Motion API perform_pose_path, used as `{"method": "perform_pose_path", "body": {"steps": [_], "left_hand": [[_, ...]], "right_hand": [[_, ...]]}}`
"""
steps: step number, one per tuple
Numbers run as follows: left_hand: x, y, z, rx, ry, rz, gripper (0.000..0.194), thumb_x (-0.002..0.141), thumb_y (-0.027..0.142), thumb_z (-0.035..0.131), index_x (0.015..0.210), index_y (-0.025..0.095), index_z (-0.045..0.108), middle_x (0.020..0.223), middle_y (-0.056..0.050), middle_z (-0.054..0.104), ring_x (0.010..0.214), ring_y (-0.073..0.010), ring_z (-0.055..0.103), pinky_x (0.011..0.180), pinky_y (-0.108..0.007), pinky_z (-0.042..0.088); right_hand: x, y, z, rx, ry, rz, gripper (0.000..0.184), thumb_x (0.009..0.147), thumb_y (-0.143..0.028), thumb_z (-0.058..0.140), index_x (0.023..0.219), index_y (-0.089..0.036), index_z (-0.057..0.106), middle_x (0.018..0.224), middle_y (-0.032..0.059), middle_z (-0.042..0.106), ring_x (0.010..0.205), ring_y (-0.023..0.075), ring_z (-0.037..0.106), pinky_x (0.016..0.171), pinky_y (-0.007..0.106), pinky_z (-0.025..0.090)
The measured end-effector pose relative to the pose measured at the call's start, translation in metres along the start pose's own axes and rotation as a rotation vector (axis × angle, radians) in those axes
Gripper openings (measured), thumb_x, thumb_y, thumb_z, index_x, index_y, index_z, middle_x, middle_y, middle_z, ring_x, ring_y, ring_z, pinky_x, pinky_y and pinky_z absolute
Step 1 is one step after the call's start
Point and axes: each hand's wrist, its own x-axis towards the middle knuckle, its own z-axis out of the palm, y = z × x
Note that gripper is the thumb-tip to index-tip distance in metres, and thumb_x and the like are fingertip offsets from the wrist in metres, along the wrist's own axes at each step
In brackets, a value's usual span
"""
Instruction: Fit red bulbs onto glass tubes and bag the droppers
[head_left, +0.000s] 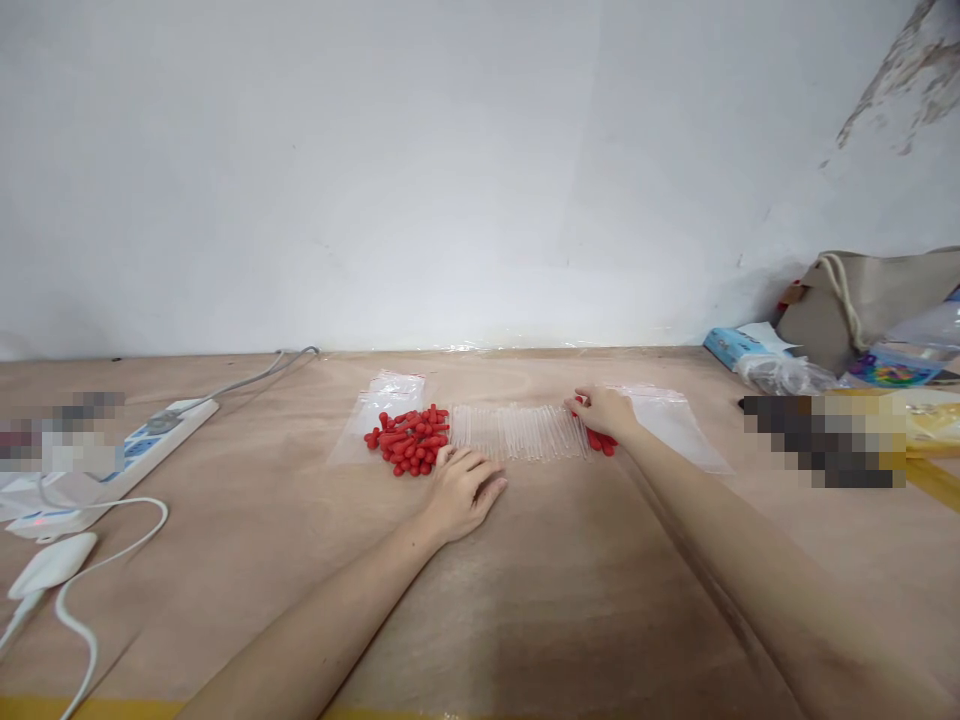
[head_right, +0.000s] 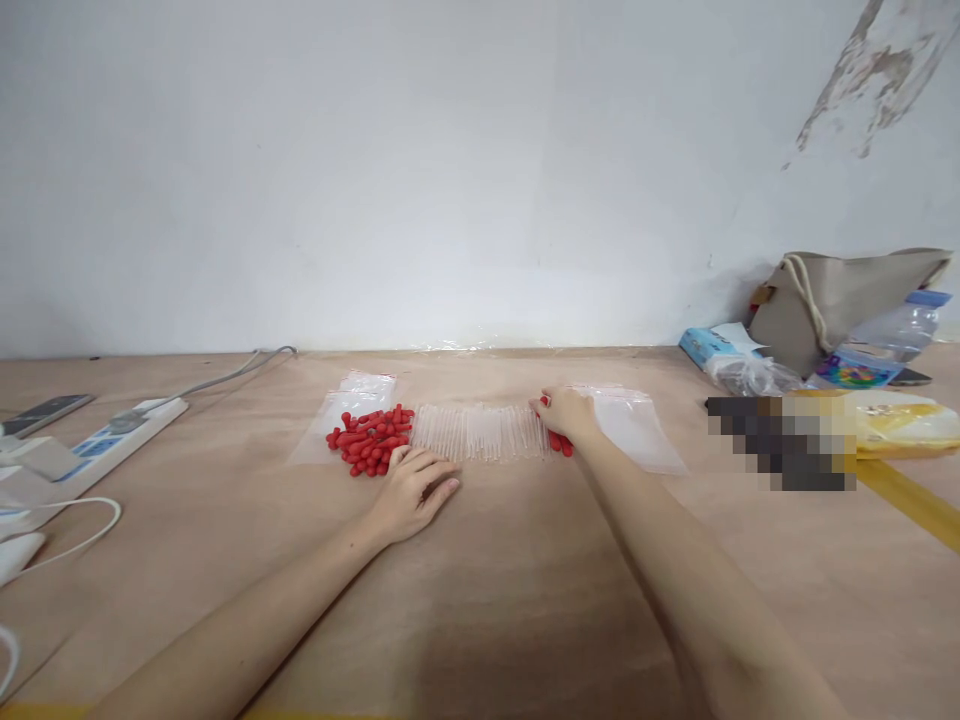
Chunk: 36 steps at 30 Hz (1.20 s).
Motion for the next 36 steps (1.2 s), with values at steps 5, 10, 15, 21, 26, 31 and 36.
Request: {"method": "perform_pose_path", "body": {"steps": [5,10,15,21,26,31,36], "left_hand": [[-0.001,0.002,0.001,0.022,0.035,-0.015,0.018,0.084,0.029,0.047,0.089,0.023,0.063,0.085,-0.003,0.063,0.083,-0.0174,0.052,0.079,-0.037,0.03],[0.002,0.002,0.002,0.174,0.162,-0.162,0.015,0.081,0.03,0.05,0.08,0.022,0.062,0.085,-0.005,0.06,0.083,-0.0222,0.048,0.072,-0.038,0.03],[0.024,-0.003,0.008,0.264,0.201,-0.267,0.015,0.077,0.033,0.053,0.075,0.021,0.062,0.087,-0.008,0.057,0.085,-0.0255,0.045,0.072,-0.04,0.03],[0.07,-0.003,0.025,0.281,0.112,-0.503,0.025,0.072,0.039,0.053,0.07,0.017,0.064,0.089,-0.013,0.055,0.093,-0.0319,0.043,0.077,-0.046,0.028],[0.089,-0.004,0.029,0.285,-0.036,-0.673,0.03,0.069,0.041,0.053,0.07,0.013,0.065,0.095,-0.019,0.055,0.098,-0.0356,0.043,0.079,-0.046,0.028],[0.094,-0.006,0.029,0.269,-0.076,-0.742,0.029,0.068,0.036,0.053,0.073,0.01,0.066,0.099,-0.023,0.055,0.099,-0.0386,0.043,0.078,-0.047,0.03],[0.093,-0.005,0.025,0.239,-0.067,-0.736,0.026,0.069,0.034,0.054,0.07,0.011,0.065,0.097,-0.023,0.056,0.098,-0.0397,0.044,0.076,-0.047,0.031]], "right_hand": [[-0.005,0.015,-0.013,-0.007,-0.02,0.016,0.036,0.077,-0.044,0.046,0.101,-0.022,0.062,0.08,0.0045,0.067,0.079,0.0204,0.059,0.065,0.029,0.037],[-0.017,0.036,-0.024,0.032,-0.109,0.009,0.025,0.071,-0.044,0.054,0.074,-0.023,0.068,0.07,0.0007,0.067,0.064,0.0156,0.058,0.056,0.025,0.037],[-0.024,0.042,-0.02,0.12,-0.107,0.005,0.02,0.067,-0.041,0.06,0.072,-0.023,0.069,0.063,-0.0006,0.065,0.058,0.0139,0.057,0.053,0.023,0.038],[-0.02,0.041,-0.015,0.119,-0.07,0.02,0.018,0.065,-0.039,0.061,0.068,-0.022,0.065,0.06,-0.0005,0.062,0.058,0.014,0.055,0.052,0.023,0.037],[-0.017,0.045,-0.019,0.148,-0.034,0.016,0.021,0.067,-0.039,0.059,0.068,-0.019,0.064,0.068,0.0023,0.064,0.061,0.0147,0.056,0.052,0.024,0.038],[-0.014,0.046,-0.018,0.187,0.019,-0.005,0.028,0.073,-0.033,0.054,0.095,-0.018,0.062,0.08,0.0039,0.064,0.067,0.0146,0.056,0.06,0.025,0.041],[-0.019,0.024,-0.017,0.221,0.097,-0.157,0.033,0.08,-0.024,0.043,0.109,-0.023,0.057,0.092,0.0044,0.061,0.071,0.0136,0.054,0.068,0.028,0.041]]}}
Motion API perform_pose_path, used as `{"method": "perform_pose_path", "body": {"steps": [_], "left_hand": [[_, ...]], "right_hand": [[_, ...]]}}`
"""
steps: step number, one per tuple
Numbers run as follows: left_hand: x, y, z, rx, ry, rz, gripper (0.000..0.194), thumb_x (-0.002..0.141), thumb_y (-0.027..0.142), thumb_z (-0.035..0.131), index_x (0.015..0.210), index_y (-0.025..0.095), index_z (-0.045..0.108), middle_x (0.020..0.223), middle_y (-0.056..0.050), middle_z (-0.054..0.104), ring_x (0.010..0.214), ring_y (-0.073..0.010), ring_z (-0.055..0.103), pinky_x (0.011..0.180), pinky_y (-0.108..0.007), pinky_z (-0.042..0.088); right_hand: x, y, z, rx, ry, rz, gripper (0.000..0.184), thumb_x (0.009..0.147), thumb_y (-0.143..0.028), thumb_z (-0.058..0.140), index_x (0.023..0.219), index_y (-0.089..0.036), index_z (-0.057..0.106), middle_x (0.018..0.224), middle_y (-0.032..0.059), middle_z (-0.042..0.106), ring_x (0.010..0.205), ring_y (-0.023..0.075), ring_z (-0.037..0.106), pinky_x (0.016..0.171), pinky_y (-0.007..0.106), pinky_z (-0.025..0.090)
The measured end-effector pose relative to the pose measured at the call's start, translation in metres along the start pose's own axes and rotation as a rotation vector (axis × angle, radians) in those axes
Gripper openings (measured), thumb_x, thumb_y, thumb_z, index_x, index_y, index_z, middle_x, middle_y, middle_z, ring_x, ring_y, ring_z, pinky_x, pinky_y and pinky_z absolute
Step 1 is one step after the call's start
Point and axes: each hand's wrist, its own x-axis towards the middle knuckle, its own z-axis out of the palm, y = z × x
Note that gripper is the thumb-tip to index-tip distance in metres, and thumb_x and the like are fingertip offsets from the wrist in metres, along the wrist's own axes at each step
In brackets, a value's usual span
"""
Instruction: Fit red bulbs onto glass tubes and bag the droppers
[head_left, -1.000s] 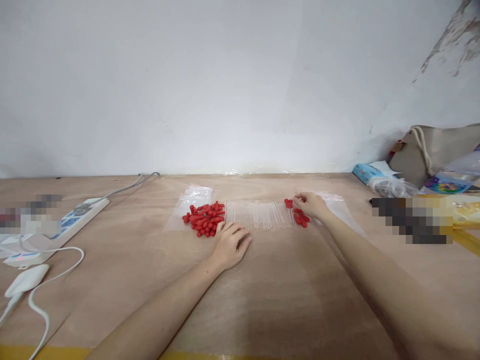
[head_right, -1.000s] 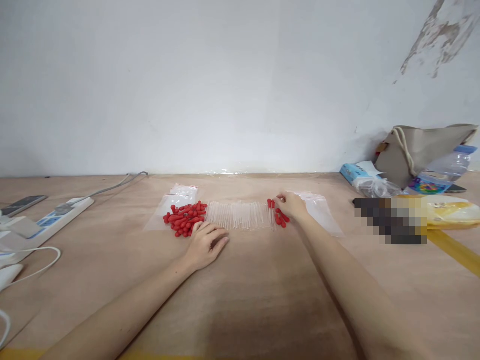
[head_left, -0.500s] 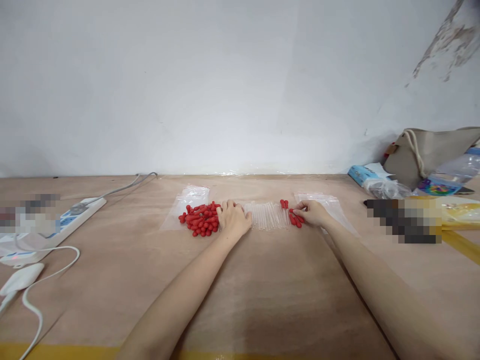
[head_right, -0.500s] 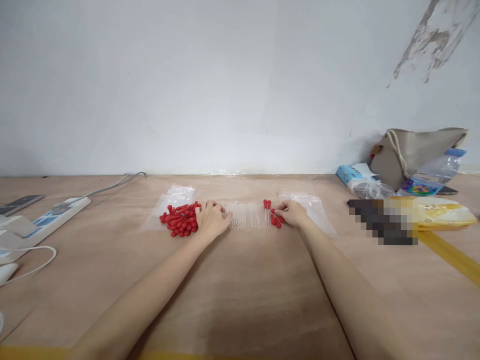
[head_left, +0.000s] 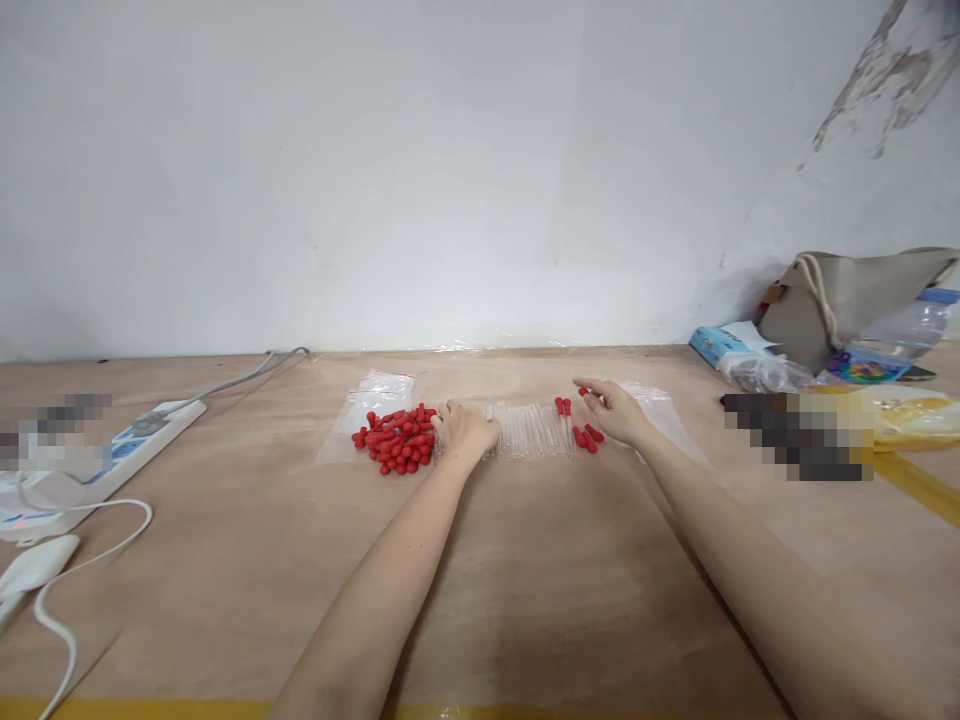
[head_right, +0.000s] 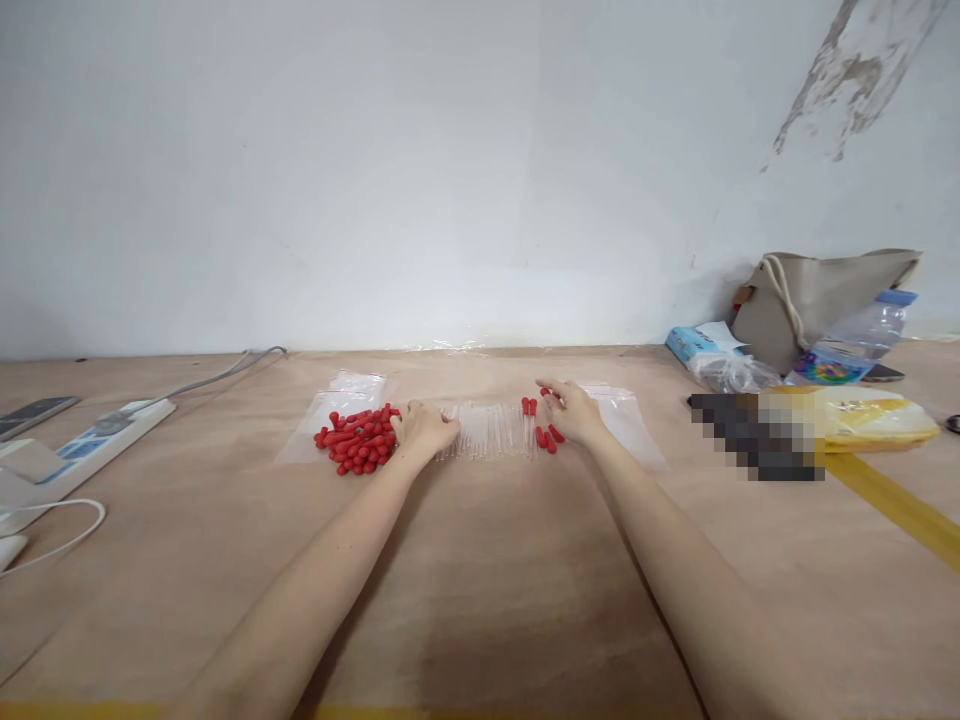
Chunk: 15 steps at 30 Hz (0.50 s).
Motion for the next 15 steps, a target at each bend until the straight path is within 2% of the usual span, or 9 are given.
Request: {"method": "perform_pose_path", "body": {"steps": [3,5,8,10,13,15], "left_hand": [[-0.008,-0.005,-0.01,-0.028,0.02,0.062,0.022,0.075,0.032,0.049,0.073,0.015,0.063,0.098,-0.017,0.056,0.099,-0.0359,0.045,0.077,-0.045,0.032],[-0.018,-0.013,-0.018,-0.068,0.061,0.203,0.019,0.08,0.029,0.044,0.08,0.017,0.059,0.096,-0.012,0.058,0.095,-0.0304,0.048,0.078,-0.044,0.033],[-0.038,-0.032,-0.024,-0.118,0.116,0.51,0.015,0.086,0.022,0.038,0.088,0.018,0.052,0.082,-0.004,0.062,0.078,-0.0199,0.055,0.085,-0.042,0.03],[-0.051,-0.046,-0.023,-0.129,0.119,0.647,0.014,0.088,0.021,0.036,0.087,0.018,0.05,0.075,-0.001,0.063,0.069,-0.0159,0.056,0.089,-0.041,0.027],[-0.066,-0.065,-0.015,-0.199,0.183,0.753,0.011,0.088,0.023,0.041,0.089,0.019,0.051,0.079,0.0,0.067,0.069,-0.0144,0.059,0.088,-0.038,0.028],[-0.071,-0.073,-0.011,-0.253,0.241,0.777,0.011,0.088,0.022,0.044,0.093,0.019,0.053,0.082,-0.001,0.068,0.071,-0.0138,0.06,0.087,-0.036,0.03]], "right_hand": [[-0.006,-0.023,0.007,0.167,0.07,-0.073,0.026,0.078,-0.025,0.044,0.1,-0.019,0.057,0.085,0.0046,0.06,0.067,0.0132,0.053,0.064,0.028,0.042],[-0.012,-0.039,0.014,0.335,0.095,-0.043,0.021,0.074,-0.026,0.05,0.093,-0.017,0.053,0.076,0.0029,0.058,0.063,0.0127,0.053,0.059,0.026,0.042],[-0.025,-0.059,0.027,0.565,0.017,-0.009,0.015,0.069,-0.026,0.057,0.079,-0.018,0.049,0.066,-0.0012,0.055,0.056,0.011,0.052,0.053,0.024,0.041],[-0.037,-0.071,0.035,0.669,-0.08,-0.041,0.016,0.068,-0.028,0.059,0.072,-0.019,0.046,0.062,-0.0028,0.053,0.053,0.0103,0.052,0.05,0.023,0.039],[-0.058,-0.085,0.044,0.636,-0.129,-0.148,0.018,0.071,-0.032,0.06,0.069,-0.019,0.046,0.063,-0.0013,0.055,0.056,0.0113,0.053,0.051,0.024,0.041],[-0.07,-0.089,0.048,0.525,-0.096,-0.236,0.014,0.073,-0.03,0.059,0.08,-0.019,0.052,0.072,0.0023,0.059,0.064,0.0139,0.056,0.057,0.027,0.044]]}}
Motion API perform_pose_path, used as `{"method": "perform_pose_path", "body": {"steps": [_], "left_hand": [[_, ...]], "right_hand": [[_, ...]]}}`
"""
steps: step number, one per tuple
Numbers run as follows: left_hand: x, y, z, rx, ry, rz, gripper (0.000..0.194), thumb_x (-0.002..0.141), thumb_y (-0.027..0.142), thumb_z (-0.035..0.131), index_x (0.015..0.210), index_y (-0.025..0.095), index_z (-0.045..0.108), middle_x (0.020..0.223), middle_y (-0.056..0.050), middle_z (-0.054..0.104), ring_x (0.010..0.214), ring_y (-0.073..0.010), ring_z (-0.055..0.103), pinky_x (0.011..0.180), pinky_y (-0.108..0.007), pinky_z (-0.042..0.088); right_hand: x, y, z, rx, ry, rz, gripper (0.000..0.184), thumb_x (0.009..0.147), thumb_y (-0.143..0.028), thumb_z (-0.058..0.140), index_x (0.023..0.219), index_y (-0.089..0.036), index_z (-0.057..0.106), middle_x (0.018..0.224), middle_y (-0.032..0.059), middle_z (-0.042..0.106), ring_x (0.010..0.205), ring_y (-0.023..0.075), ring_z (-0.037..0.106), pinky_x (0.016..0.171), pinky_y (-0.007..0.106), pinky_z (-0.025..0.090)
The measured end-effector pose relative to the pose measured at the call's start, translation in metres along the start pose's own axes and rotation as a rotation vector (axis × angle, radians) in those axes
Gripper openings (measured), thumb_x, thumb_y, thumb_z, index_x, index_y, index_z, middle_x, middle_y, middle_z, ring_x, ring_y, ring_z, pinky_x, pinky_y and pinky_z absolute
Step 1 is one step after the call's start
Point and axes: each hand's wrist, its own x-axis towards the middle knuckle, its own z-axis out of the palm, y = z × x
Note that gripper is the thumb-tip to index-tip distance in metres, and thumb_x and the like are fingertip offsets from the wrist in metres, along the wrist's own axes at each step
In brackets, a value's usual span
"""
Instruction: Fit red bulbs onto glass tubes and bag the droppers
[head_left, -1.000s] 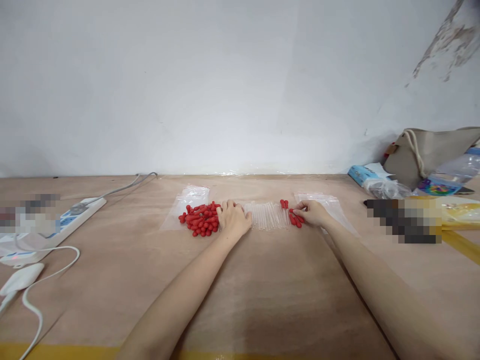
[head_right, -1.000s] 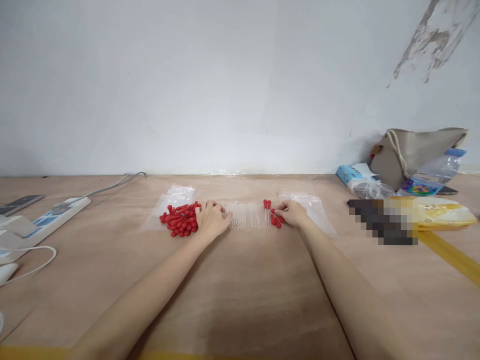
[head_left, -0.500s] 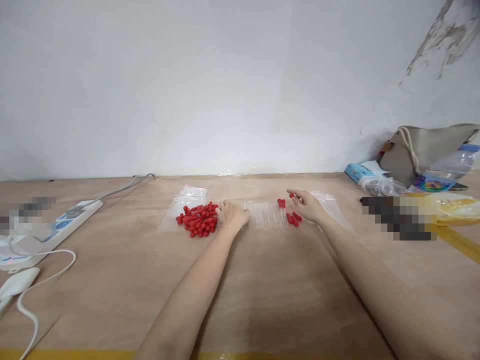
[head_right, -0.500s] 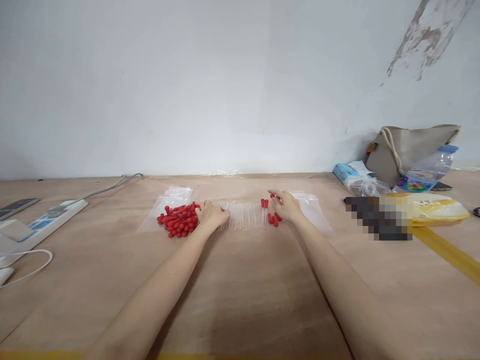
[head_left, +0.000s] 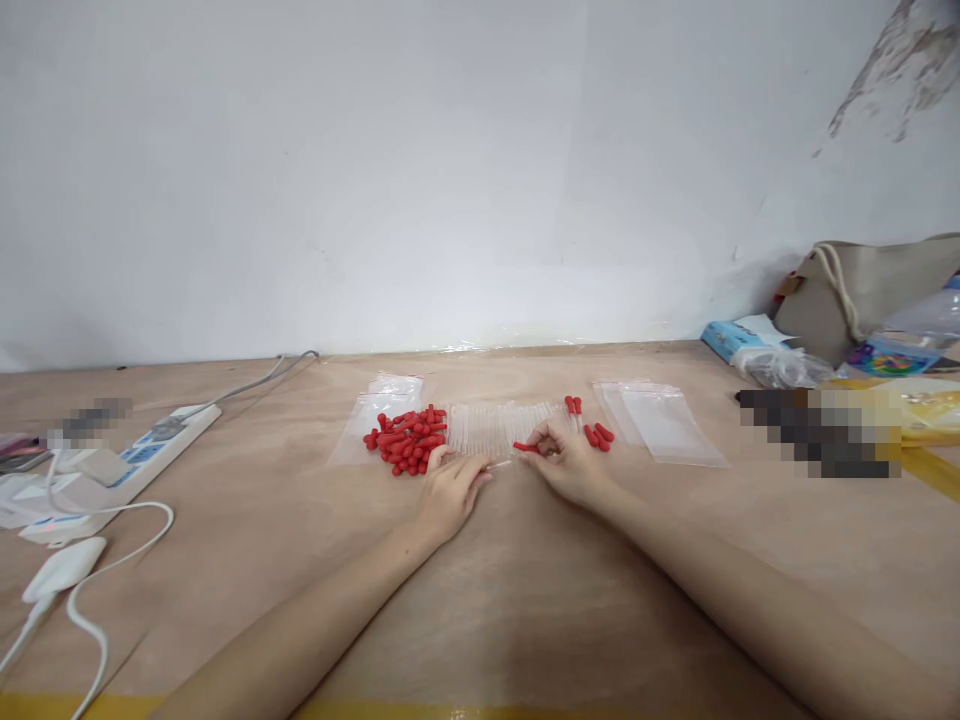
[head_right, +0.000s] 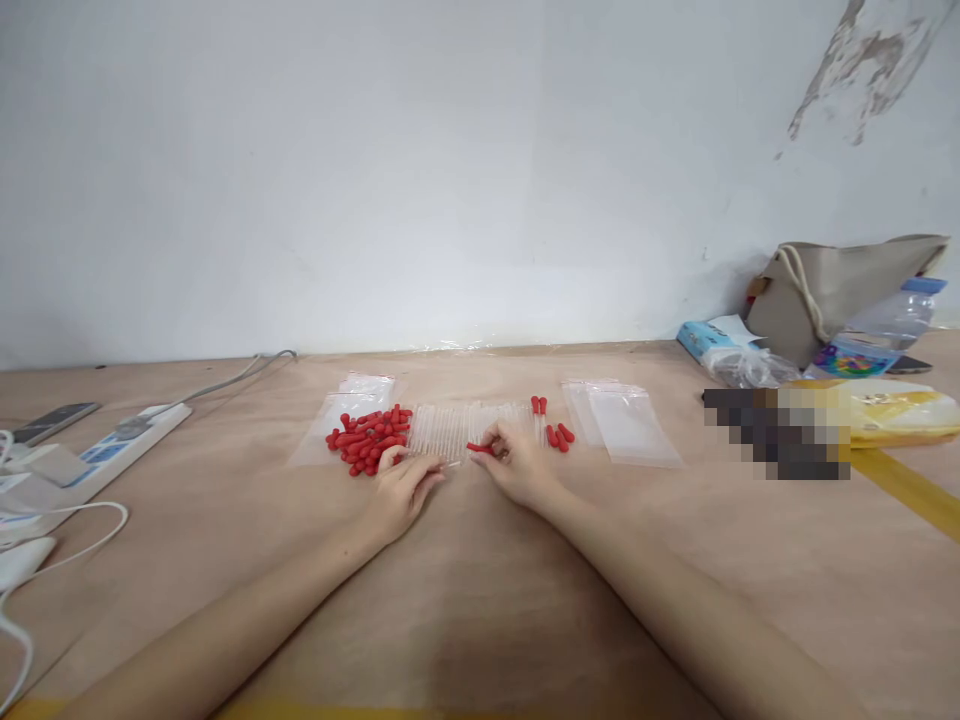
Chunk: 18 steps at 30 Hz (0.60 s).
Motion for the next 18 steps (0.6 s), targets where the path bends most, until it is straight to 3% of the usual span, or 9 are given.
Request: {"method": "perform_pose_path", "body": {"steps": [3,6,18], "left_hand": [[-0.005,-0.001,0.001,-0.006,0.036,-0.002,0.012,0.087,0.022,0.047,0.094,0.02,0.055,0.084,0.0,0.068,0.073,-0.0132,0.061,0.086,-0.035,0.03],[-0.003,-0.001,0.001,-0.005,0.032,0.004,0.011,0.087,0.023,0.048,0.092,0.021,0.058,0.084,0.0,0.069,0.073,-0.0128,0.061,0.086,-0.036,0.029],[0.0,0.0,-0.002,0.003,0.04,0.069,0.014,0.086,0.02,0.048,0.092,0.022,0.06,0.084,0.0,0.069,0.072,-0.0127,0.06,0.077,-0.035,0.031]], "right_hand": [[-0.01,-0.001,0.004,-0.147,-0.005,-0.154,0.021,0.077,-0.024,0.056,0.097,-0.02,0.057,0.085,0.0056,0.063,0.078,0.0169,0.057,0.07,0.033,0.045],[-0.013,0.0,0.003,-0.205,-0.012,-0.245,0.015,0.081,-0.023,0.052,0.091,-0.021,0.062,0.081,0.0046,0.065,0.078,0.017,0.056,0.073,0.034,0.045],[-0.018,-0.004,0.006,-0.05,-0.077,-0.225,0.016,0.082,-0.023,0.052,0.093,-0.022,0.063,0.087,0.0035,0.064,0.078,0.0135,0.059,0.071,0.028,0.048]]}}
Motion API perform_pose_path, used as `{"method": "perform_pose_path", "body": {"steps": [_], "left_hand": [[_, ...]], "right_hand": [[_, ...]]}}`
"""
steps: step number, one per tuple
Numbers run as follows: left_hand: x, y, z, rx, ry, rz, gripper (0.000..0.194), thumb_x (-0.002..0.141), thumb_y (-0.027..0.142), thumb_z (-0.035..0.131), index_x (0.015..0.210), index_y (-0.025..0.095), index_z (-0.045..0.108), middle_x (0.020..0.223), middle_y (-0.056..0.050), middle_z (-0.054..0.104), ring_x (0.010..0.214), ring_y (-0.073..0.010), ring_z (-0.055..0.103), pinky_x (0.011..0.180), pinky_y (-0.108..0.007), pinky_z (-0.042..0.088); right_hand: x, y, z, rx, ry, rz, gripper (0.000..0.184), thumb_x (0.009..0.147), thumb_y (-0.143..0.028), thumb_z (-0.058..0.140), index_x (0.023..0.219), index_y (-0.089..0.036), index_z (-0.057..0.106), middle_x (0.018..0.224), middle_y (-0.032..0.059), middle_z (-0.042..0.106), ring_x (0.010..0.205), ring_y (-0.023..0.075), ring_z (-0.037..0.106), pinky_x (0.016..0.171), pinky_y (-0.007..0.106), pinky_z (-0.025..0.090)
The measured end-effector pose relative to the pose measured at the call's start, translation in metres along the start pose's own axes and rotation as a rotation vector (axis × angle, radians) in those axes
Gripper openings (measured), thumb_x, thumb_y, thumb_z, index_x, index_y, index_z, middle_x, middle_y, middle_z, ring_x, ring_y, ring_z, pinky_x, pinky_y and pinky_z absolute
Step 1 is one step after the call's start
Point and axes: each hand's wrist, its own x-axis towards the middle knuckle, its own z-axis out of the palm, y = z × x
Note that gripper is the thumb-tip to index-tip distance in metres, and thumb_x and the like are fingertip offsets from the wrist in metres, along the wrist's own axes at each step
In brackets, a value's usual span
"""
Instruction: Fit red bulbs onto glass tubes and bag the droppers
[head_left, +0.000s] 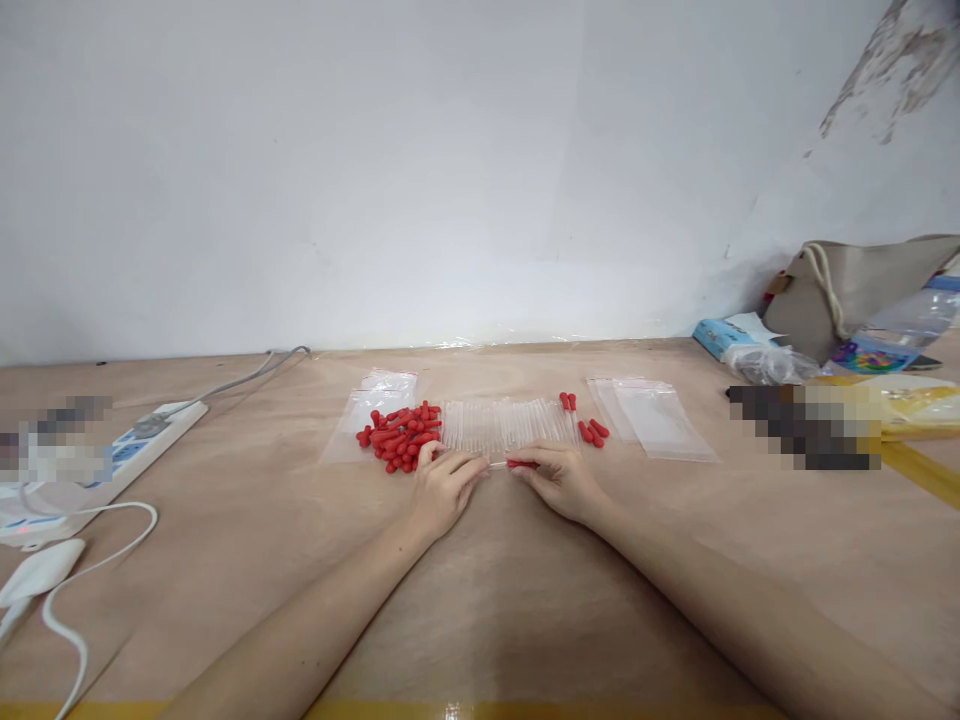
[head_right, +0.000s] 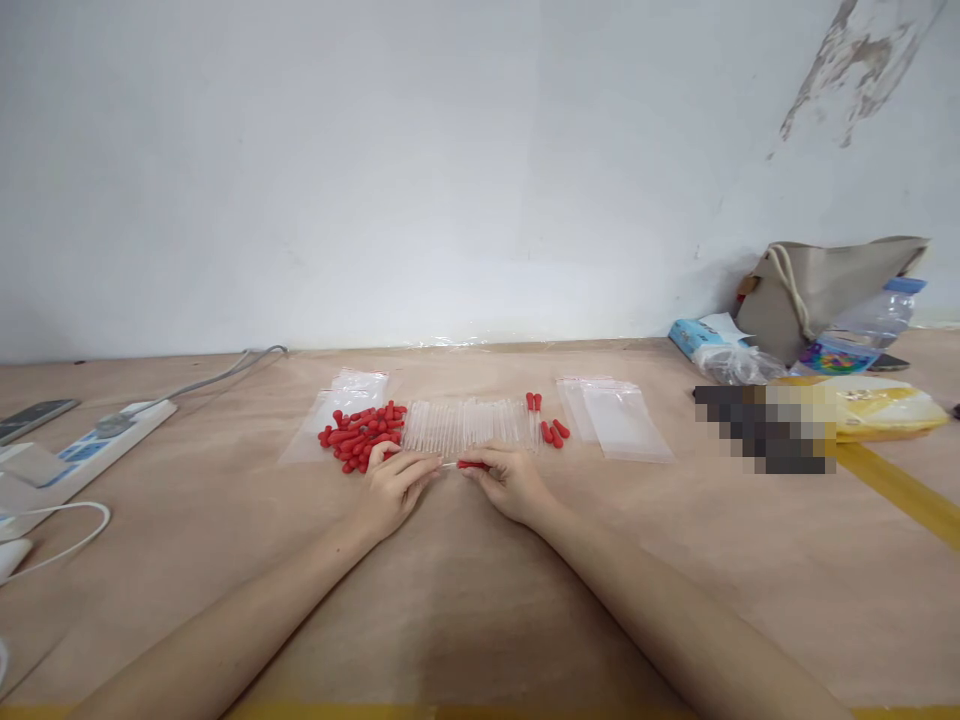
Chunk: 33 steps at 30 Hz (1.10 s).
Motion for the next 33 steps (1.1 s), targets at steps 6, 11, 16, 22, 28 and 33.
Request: {"method": "perform_pose_path", "body": {"steps": [6,11,16,22,28,33], "left_hand": [[0.0003,-0.0011,0.0013,-0.033,-0.018,0.055,0.017,0.087,0.017,0.045,0.091,0.021,0.061,0.087,-0.002,0.069,0.071,-0.0122,0.061,0.075,-0.034,0.031],[0.0004,-0.0006,0.0014,-0.022,-0.043,0.077,0.019,0.088,0.015,0.042,0.089,0.02,0.061,0.088,-0.002,0.069,0.073,-0.0126,0.06,0.07,-0.033,0.03],[0.0011,0.0014,-0.0002,0.018,-0.066,0.124,0.02,0.088,0.014,0.041,0.089,0.019,0.061,0.084,-0.002,0.069,0.07,-0.0122,0.06,0.066,-0.032,0.028],[0.0009,0.0026,-0.0007,0.051,-0.104,0.117,0.022,0.088,0.016,0.039,0.088,0.019,0.061,0.082,-0.002,0.068,0.071,-0.0125,0.059,0.068,-0.031,0.029],[0.0003,0.0028,0.0017,0.043,-0.117,0.097,0.022,0.088,0.017,0.039,0.087,0.02,0.061,0.08,-0.002,0.067,0.071,-0.0127,0.059,0.069,-0.032,0.03],[0.0011,0.0034,0.0016,0.04,-0.121,0.113,0.023,0.088,0.015,0.039,0.09,0.02,0.061,0.08,-0.003,0.067,0.072,-0.0137,0.059,0.069,-0.032,0.03]], "right_hand": [[-0.0002,-0.0006,0.0002,-0.05,-0.011,-0.035,0.013,0.082,-0.022,0.051,0.087,-0.021,0.063,0.08,0.0036,0.063,0.073,0.0131,0.057,0.066,0.026,0.047],[-0.0012,-0.0007,0.0006,-0.087,-0.038,-0.088,0.014,0.084,-0.023,0.048,0.084,-0.02,0.062,0.077,0.0034,0.061,0.069,0.0124,0.056,0.064,0.025,0.045],[-0.0027,0.0008,0.0007,-0.091,-0.044,-0.116,0.015,0.084,-0.023,0.047,0.084,-0.019,0.061,0.076,0.0037,0.061,0.068,0.0121,0.055,0.063,0.025,0.045],[-0.0033,0.0012,0.0005,-0.207,-0.069,-0.152,0.015,0.084,-0.026,0.047,0.084,-0.019,0.06,0.074,0.0044,0.06,0.068,0.0137,0.054,0.062,0.026,0.041],[-0.0012,0.0013,0.0022,-0.417,-0.07,-0.209,0.013,0.083,-0.027,0.05,0.083,-0.019,0.061,0.073,0.0032,0.062,0.069,0.0141,0.055,0.068,0.03,0.032],[-0.0005,0.003,0.0022,-0.464,-0.092,-0.225,0.016,0.084,-0.028,0.049,0.084,-0.02,0.062,0.073,0.0027,0.063,0.07,0.0141,0.056,0.072,0.032,0.031]]}}
